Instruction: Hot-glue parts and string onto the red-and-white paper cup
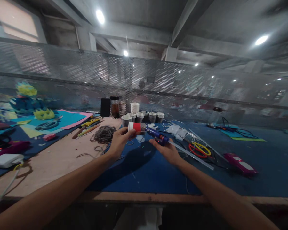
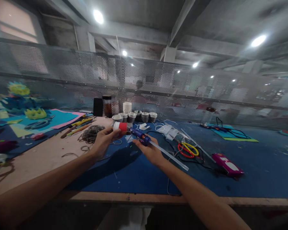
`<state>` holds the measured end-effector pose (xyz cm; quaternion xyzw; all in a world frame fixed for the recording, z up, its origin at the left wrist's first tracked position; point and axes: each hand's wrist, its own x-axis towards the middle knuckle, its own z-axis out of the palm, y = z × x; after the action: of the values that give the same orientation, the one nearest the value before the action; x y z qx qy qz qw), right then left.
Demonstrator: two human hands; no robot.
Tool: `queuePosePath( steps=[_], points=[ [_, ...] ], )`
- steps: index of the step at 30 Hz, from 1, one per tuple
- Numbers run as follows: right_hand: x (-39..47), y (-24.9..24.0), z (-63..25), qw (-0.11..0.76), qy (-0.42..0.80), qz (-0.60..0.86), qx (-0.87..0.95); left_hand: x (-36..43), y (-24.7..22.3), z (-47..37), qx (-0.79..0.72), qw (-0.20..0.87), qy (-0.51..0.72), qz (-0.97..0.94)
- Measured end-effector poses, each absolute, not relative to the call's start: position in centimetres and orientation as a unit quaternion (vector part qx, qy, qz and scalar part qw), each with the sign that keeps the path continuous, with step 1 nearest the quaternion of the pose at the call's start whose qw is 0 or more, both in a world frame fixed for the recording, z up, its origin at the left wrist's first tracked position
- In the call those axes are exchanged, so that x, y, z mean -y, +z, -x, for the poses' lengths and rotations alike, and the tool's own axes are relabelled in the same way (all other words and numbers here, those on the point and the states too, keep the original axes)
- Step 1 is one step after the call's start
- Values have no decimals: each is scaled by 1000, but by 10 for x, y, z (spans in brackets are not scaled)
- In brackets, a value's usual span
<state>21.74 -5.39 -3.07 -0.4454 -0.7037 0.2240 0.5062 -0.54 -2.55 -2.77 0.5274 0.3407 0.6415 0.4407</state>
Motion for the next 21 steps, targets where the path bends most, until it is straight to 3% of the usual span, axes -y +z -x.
queuePosePath(
  steps=[6,12,21],
  points=[
    [48,-30,-216,541,329,433,642,26,-28,0,-328,529,624,-472],
    [49,-34,-210,569,268,421,654,33,-26,-7,-284,619,594,-429],
    [56,-23,-207,586,243,393,665,36,-25,-10,-297,632,582,-416]
  ],
)
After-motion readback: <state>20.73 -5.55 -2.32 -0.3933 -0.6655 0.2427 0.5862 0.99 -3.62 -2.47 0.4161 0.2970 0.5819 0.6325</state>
